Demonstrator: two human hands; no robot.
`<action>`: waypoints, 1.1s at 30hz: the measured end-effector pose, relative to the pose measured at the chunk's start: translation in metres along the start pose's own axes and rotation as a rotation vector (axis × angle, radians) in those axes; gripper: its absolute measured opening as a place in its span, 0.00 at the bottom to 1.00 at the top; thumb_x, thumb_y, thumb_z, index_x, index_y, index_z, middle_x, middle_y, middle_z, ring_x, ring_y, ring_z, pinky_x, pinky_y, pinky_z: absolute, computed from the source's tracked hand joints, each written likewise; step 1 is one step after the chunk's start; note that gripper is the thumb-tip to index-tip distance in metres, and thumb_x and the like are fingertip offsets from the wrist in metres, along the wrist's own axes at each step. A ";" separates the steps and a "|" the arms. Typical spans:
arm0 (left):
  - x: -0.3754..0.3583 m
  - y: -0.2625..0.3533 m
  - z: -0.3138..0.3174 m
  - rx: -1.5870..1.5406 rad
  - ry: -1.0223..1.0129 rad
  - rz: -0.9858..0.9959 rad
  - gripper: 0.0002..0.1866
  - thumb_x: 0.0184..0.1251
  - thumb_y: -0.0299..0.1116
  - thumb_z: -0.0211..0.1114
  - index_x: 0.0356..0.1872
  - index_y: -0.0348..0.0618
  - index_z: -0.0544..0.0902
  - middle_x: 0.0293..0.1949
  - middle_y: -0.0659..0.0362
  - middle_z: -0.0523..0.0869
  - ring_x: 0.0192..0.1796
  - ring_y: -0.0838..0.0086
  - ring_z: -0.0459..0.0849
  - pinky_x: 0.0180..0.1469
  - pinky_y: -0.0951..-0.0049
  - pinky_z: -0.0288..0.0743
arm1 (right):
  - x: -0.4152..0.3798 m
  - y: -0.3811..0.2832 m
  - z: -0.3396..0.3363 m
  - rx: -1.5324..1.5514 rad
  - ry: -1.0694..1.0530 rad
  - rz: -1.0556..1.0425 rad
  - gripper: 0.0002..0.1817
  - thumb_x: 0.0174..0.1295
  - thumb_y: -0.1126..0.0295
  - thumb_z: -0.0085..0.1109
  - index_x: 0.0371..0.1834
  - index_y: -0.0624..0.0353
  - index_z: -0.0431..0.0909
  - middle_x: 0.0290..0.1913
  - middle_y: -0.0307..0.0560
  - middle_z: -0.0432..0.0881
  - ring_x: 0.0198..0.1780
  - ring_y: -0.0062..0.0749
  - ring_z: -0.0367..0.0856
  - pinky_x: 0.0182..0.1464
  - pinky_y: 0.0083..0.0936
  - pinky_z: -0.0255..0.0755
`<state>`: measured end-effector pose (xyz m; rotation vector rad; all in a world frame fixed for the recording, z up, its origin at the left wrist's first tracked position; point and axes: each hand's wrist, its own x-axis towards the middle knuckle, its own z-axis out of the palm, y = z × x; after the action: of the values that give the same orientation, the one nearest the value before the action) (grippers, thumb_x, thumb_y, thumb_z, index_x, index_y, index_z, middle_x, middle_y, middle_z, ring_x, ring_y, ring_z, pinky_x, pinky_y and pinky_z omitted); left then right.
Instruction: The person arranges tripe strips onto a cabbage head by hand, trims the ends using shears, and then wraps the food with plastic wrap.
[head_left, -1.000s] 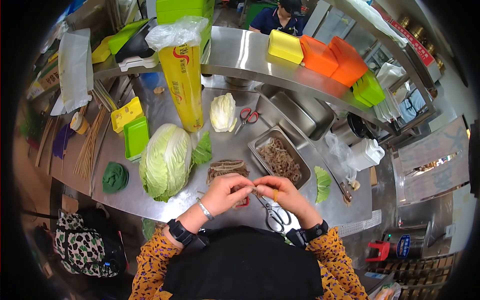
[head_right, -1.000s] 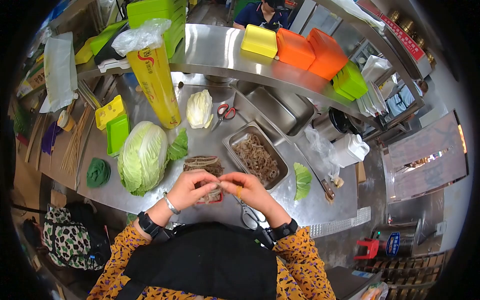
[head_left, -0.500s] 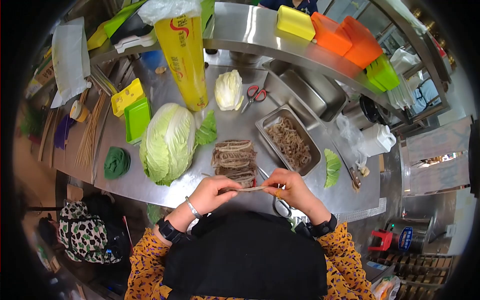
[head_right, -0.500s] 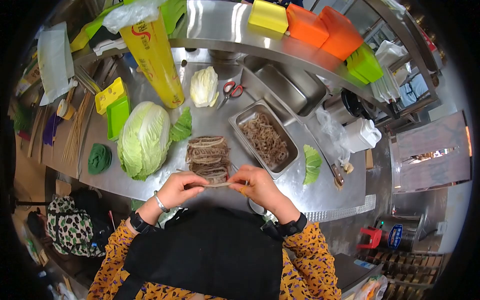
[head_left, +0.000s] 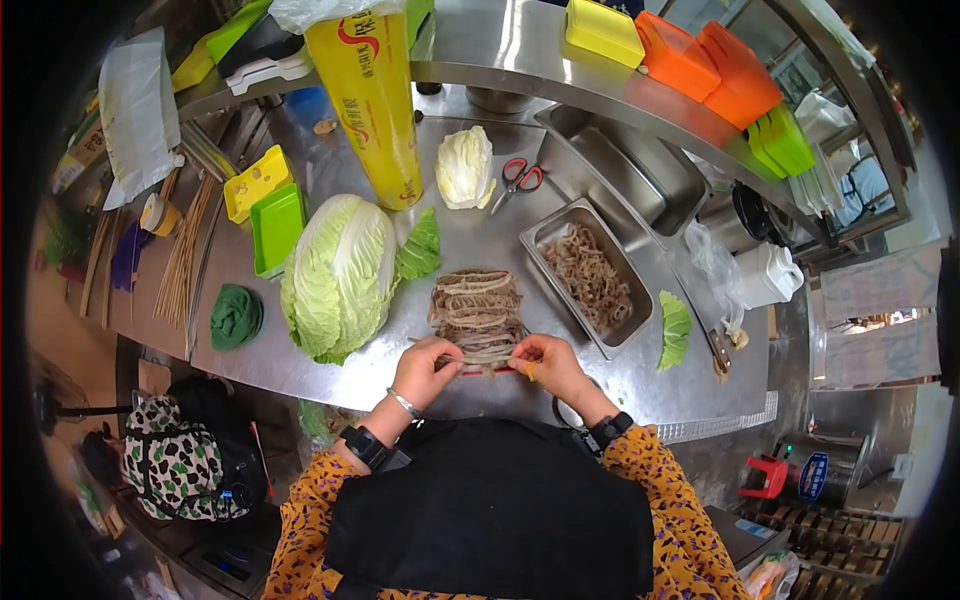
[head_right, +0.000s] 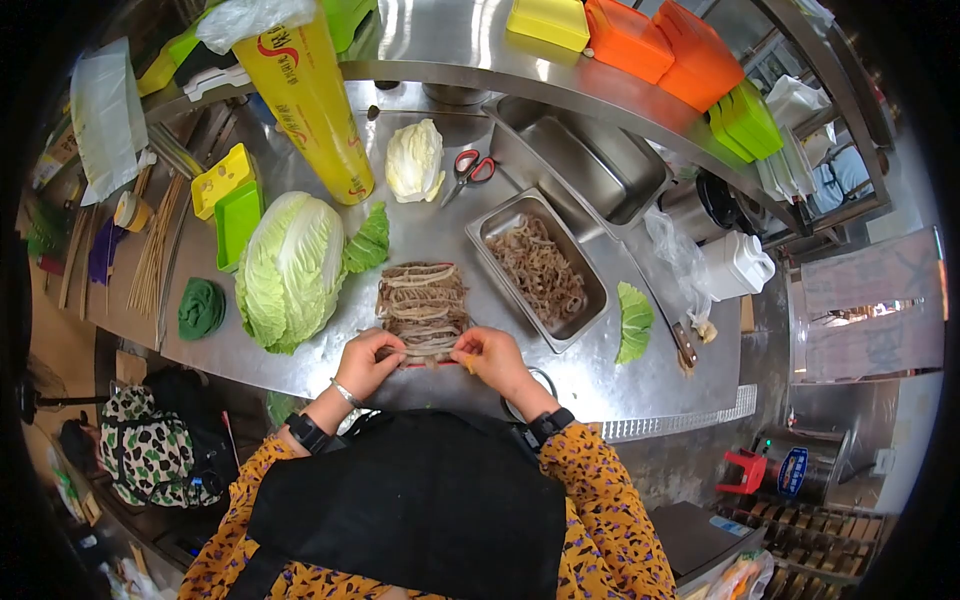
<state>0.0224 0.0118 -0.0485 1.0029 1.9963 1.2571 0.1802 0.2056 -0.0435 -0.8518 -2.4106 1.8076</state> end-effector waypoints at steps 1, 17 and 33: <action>0.000 0.000 0.000 0.085 0.049 0.058 0.07 0.53 0.27 0.70 0.33 0.42 0.83 0.33 0.56 0.83 0.36 0.64 0.84 0.39 0.70 0.78 | 0.001 0.002 0.001 0.000 0.002 0.002 0.08 0.54 0.72 0.70 0.32 0.61 0.81 0.26 0.37 0.81 0.28 0.20 0.76 0.33 0.20 0.72; 0.010 0.022 -0.007 0.513 0.013 0.131 0.09 0.52 0.30 0.70 0.27 0.44 0.76 0.28 0.55 0.80 0.34 0.57 0.82 0.34 0.59 0.74 | 0.006 -0.007 0.009 -0.250 0.104 0.111 0.11 0.51 0.64 0.71 0.29 0.58 0.80 0.23 0.43 0.81 0.25 0.34 0.80 0.31 0.29 0.73; 0.010 0.011 -0.001 0.500 0.035 0.189 0.07 0.52 0.30 0.69 0.26 0.45 0.77 0.27 0.56 0.79 0.33 0.57 0.81 0.34 0.60 0.75 | 0.002 -0.011 0.008 -0.398 0.161 -0.082 0.06 0.47 0.70 0.67 0.26 0.55 0.78 0.27 0.44 0.80 0.30 0.42 0.81 0.33 0.36 0.73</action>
<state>0.0189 0.0229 -0.0389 1.4383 2.3474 0.8789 0.1718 0.1971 -0.0371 -0.8645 -2.6905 1.1968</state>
